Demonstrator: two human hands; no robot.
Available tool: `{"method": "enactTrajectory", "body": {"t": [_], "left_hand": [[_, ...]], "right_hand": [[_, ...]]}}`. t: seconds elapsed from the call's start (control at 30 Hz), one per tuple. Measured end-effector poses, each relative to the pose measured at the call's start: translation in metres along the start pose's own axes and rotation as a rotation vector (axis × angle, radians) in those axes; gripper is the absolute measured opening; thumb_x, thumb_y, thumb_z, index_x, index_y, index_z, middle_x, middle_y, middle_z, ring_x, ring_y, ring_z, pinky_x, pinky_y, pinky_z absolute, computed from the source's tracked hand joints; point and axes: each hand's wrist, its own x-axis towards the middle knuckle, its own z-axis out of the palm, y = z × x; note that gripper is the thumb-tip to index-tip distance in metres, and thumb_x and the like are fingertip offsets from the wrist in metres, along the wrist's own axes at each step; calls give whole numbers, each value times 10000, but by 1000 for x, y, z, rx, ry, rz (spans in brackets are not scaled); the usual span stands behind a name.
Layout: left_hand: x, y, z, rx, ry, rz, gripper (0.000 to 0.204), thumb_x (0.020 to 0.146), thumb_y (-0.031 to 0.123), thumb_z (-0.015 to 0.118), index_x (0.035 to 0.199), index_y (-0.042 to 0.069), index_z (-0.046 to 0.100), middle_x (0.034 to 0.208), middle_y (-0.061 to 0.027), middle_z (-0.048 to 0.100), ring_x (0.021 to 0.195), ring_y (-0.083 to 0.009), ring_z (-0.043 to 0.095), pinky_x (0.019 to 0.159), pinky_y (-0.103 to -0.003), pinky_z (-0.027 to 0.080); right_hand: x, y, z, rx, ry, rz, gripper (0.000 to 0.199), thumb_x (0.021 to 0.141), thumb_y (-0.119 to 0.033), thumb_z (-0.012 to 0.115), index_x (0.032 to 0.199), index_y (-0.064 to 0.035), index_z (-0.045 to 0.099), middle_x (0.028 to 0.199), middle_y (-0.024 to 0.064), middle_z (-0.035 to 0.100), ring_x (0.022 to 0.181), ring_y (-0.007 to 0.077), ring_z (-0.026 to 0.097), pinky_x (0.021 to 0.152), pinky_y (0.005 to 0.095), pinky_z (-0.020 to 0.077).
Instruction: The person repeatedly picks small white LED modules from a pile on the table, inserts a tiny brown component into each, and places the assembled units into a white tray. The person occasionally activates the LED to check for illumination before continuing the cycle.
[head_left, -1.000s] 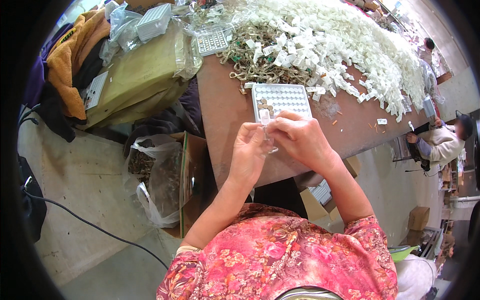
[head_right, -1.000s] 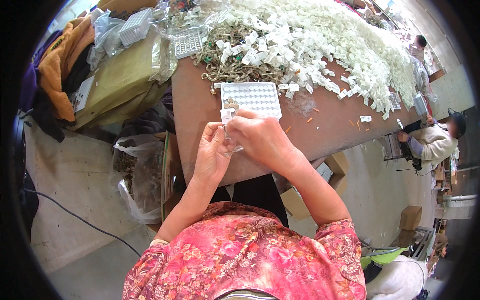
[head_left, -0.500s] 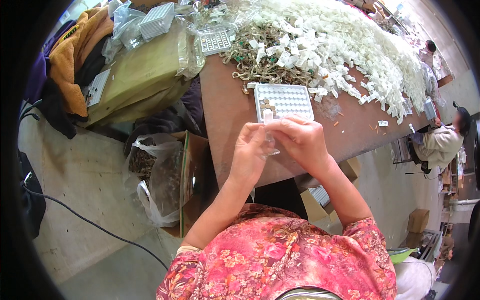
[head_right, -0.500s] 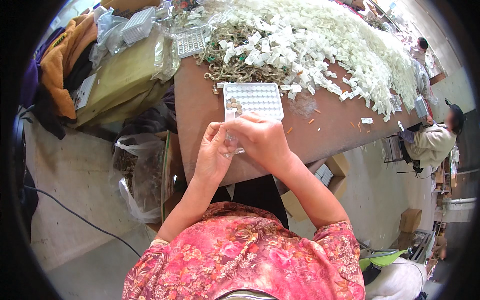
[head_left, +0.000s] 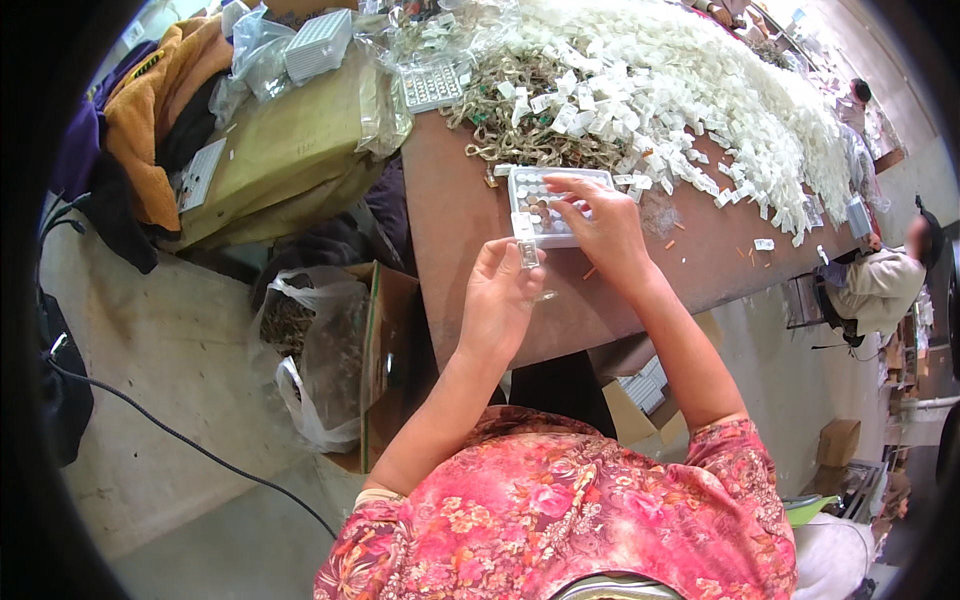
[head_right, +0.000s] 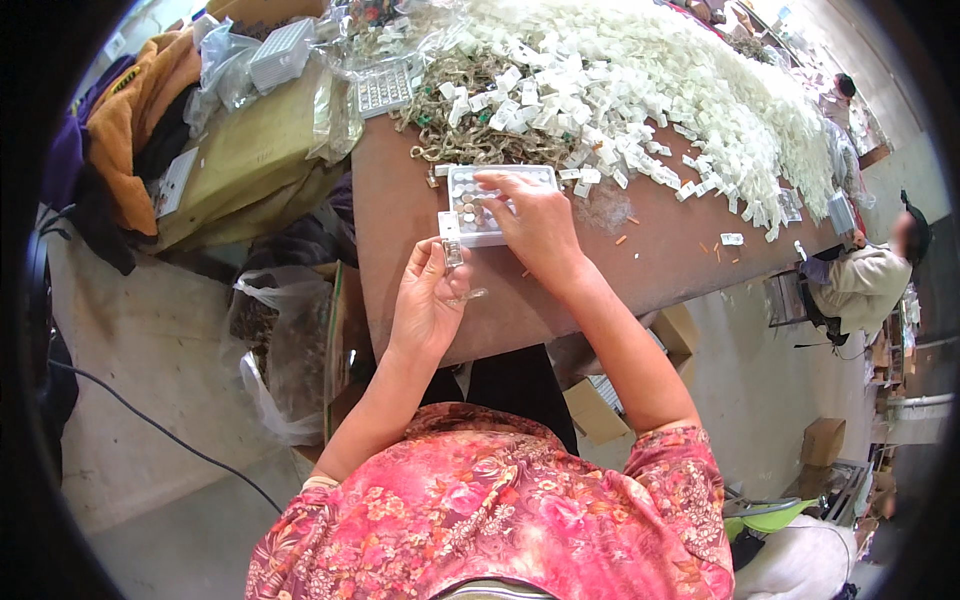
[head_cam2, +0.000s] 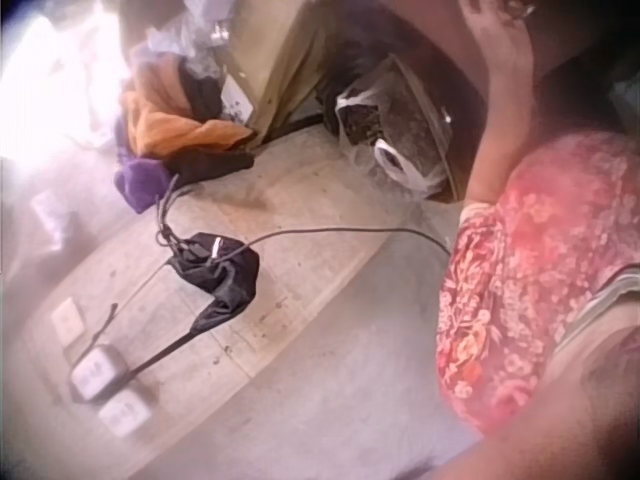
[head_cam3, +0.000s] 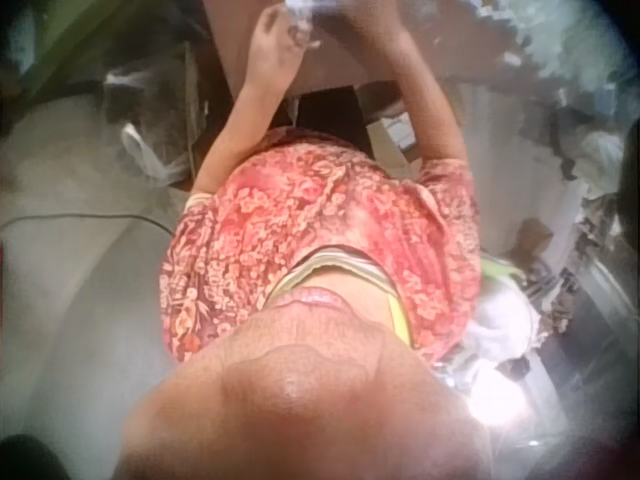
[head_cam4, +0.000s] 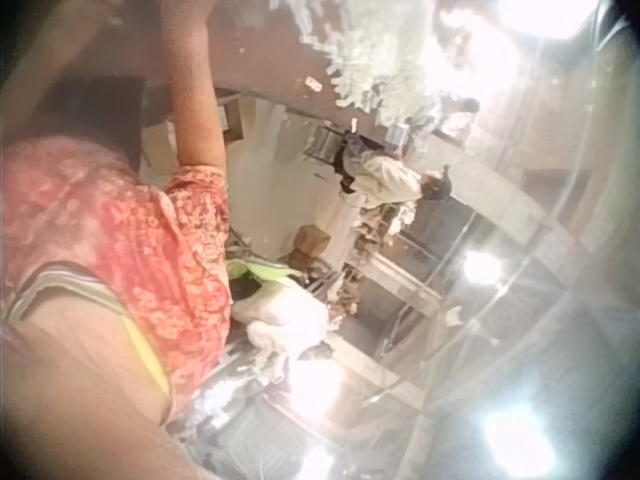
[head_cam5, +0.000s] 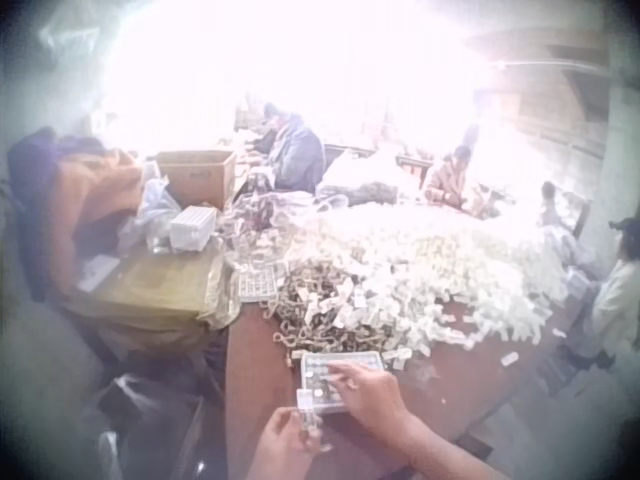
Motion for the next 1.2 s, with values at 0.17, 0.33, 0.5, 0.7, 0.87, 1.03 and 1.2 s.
{"method": "enactTrajectory", "body": {"t": [0.17, 0.33, 0.5, 0.7, 0.87, 1.03, 1.2], "left_hand": [[0, 1, 3, -17, 54, 0, 165, 942, 170, 611, 1066, 86, 544, 958, -112, 630, 803, -164, 609, 692, -243, 505], [0, 1, 3, -10, 69, -3, 164, 942, 162, 612, 1065, 80, 543, 961, -109, 630, 805, -162, 611, 703, -237, 509], [1, 1, 2, -1, 41, 10, 160, 949, 141, 594, 1080, 74, 534, 975, -79, 633, 818, -140, 624, 699, -221, 527], [-1, -2, 6, 55, 88, 27, 149, 942, 135, 608, 1065, 79, 545, 960, -59, 636, 788, -150, 623, 711, -252, 520], [-2, -3, 5, 113, 68, 39, 142, 940, 131, 610, 1057, 77, 549, 952, -58, 640, 761, -147, 628, 701, -258, 526], [0, -3, 1, 109, 47, 26, 158, 942, 130, 607, 1070, 67, 540, 991, -68, 634, 818, -157, 633, 734, -282, 532], [-1, -5, -1, 61, 30, 77, 173, 946, 135, 602, 1080, 55, 528, 1049, -88, 622, 922, -175, 626, 799, -313, 532]], "right_hand": [[15, 15, 11, -60, -124, -20, 192, 813, -63, 676, 999, -83, 717, 891, 76, 726, 776, 177, 696, 720, 299, 545], [18, 9, 7, 94, -110, 26, 183, 790, -13, 677, 969, -40, 703, 869, 69, 720, 768, 132, 684, 719, 273, 541], [-5, -20, -11, 263, -30, 7, 219, 762, 16, 701, 979, -10, 688, 815, 49, 697, 766, 91, 666, 713, 242, 529], [-25, -36, -4, 169, -24, -139, 265, 766, 7, 707, 1020, -67, 688, 816, 72, 684, 736, 169, 674, 678, 283, 550], [-21, -36, -14, 143, -148, -101, 241, 806, -48, 665, 1044, -85, 644, 823, 109, 669, 742, 264, 677, 643, 341, 541], [-22, -34, -12, 43, -162, -129, 233, 780, -78, 665, 1013, -82, 644, 841, 96, 671, 763, 273, 672, 658, 357, 538], [-42, -33, 11, -152, 149, -492, 331, 665, -39, 685, 994, -57, 650, 884, 78, 676, 824, 253, 676, 742, 368, 548]]}}
